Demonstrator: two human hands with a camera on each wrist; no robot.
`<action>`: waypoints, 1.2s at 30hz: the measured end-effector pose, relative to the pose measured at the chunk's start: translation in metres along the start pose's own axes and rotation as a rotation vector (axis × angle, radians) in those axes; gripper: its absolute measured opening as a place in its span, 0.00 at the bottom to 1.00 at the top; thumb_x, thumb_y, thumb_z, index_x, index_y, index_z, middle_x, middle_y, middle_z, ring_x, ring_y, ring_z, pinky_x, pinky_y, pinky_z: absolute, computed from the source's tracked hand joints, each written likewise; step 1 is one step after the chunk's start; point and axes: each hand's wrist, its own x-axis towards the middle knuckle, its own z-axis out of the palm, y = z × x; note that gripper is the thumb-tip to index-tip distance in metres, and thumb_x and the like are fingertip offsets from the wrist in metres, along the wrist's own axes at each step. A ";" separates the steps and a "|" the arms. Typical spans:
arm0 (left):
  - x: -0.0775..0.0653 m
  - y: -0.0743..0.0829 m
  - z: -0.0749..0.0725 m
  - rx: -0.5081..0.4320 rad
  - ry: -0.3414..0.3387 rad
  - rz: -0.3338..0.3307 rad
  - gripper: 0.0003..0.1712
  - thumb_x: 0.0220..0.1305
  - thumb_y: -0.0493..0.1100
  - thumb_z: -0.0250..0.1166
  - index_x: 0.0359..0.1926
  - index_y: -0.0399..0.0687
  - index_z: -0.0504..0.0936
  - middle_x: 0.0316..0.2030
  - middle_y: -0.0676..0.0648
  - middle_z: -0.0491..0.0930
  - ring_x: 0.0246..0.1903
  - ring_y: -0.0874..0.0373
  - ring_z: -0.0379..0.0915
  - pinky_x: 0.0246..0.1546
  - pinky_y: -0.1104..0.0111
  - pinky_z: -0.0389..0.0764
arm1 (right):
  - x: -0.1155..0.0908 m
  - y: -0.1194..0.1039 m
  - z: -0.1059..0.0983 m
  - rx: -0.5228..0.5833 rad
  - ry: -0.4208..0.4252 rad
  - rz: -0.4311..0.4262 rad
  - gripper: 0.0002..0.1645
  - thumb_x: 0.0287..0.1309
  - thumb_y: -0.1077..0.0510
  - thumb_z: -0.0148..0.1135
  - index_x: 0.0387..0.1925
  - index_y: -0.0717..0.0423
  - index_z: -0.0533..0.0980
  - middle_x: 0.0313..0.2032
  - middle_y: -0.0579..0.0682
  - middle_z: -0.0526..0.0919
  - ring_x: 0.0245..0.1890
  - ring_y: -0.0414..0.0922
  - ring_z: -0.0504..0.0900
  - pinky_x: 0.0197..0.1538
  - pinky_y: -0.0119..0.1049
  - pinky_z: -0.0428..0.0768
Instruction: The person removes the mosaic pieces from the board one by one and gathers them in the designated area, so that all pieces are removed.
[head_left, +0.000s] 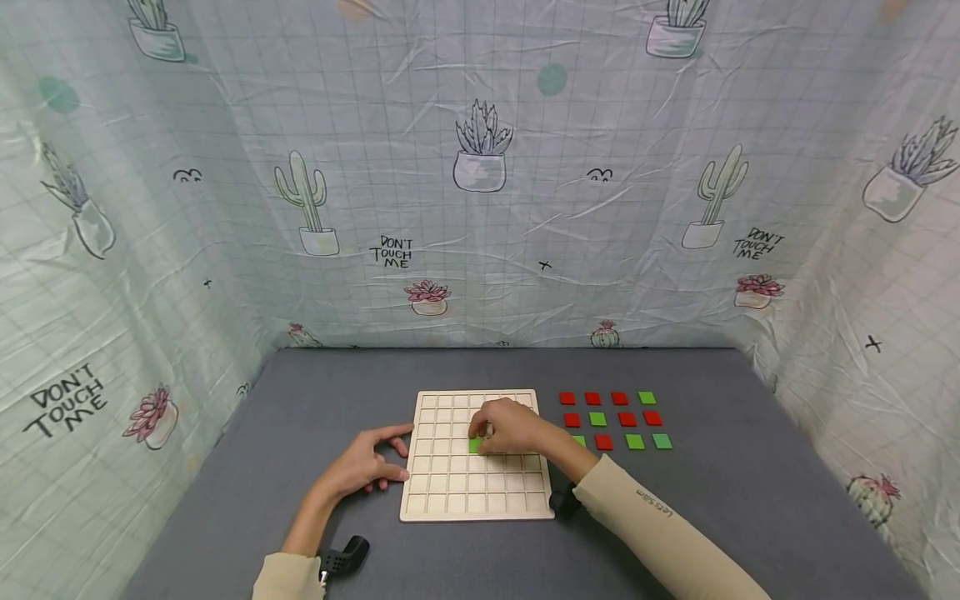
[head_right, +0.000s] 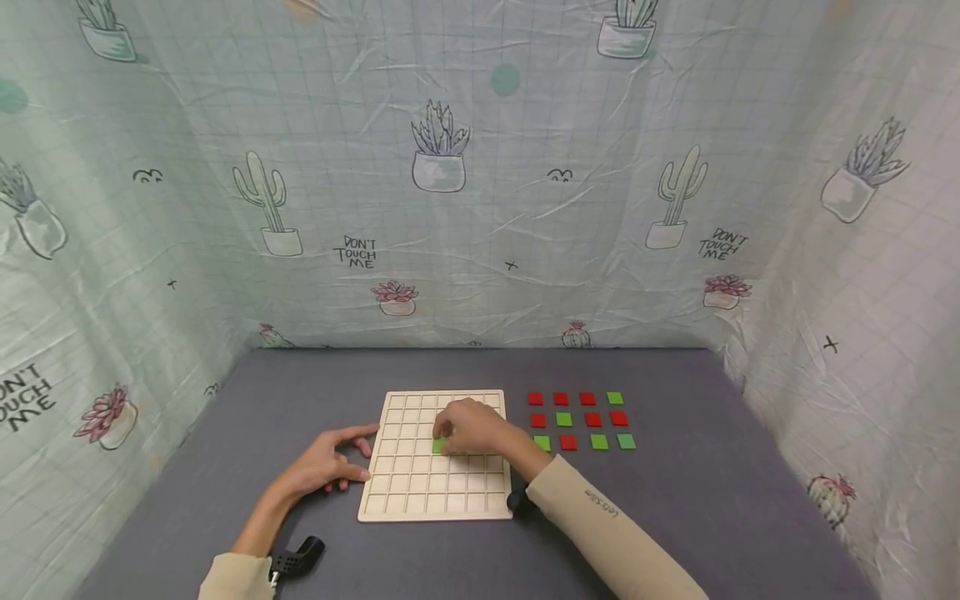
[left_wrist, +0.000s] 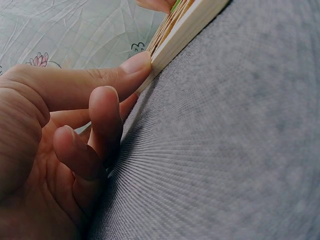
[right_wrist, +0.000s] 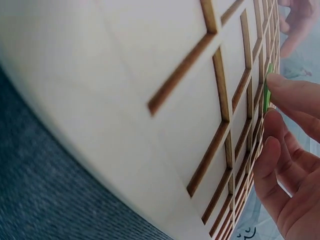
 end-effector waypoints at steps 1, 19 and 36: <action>0.000 0.000 0.000 -0.002 0.000 -0.001 0.46 0.56 0.38 0.78 0.75 0.46 0.70 0.46 0.43 0.78 0.16 0.60 0.73 0.13 0.69 0.69 | 0.000 0.000 0.000 -0.002 0.002 0.001 0.11 0.54 0.57 0.76 0.41 0.45 0.88 0.40 0.43 0.86 0.33 0.34 0.78 0.39 0.32 0.77; 0.001 -0.001 0.001 0.001 0.006 -0.003 0.46 0.55 0.38 0.78 0.75 0.47 0.70 0.45 0.43 0.77 0.16 0.59 0.74 0.13 0.68 0.69 | 0.001 -0.002 0.000 -0.008 -0.006 -0.032 0.11 0.55 0.60 0.76 0.38 0.45 0.82 0.34 0.41 0.84 0.30 0.35 0.76 0.37 0.32 0.76; 0.002 0.000 -0.001 -0.008 -0.009 0.019 0.46 0.56 0.38 0.77 0.75 0.42 0.69 0.46 0.39 0.77 0.16 0.62 0.73 0.13 0.70 0.68 | -0.007 -0.005 -0.005 0.005 -0.001 -0.059 0.12 0.66 0.65 0.61 0.41 0.45 0.83 0.37 0.44 0.88 0.30 0.33 0.79 0.36 0.31 0.77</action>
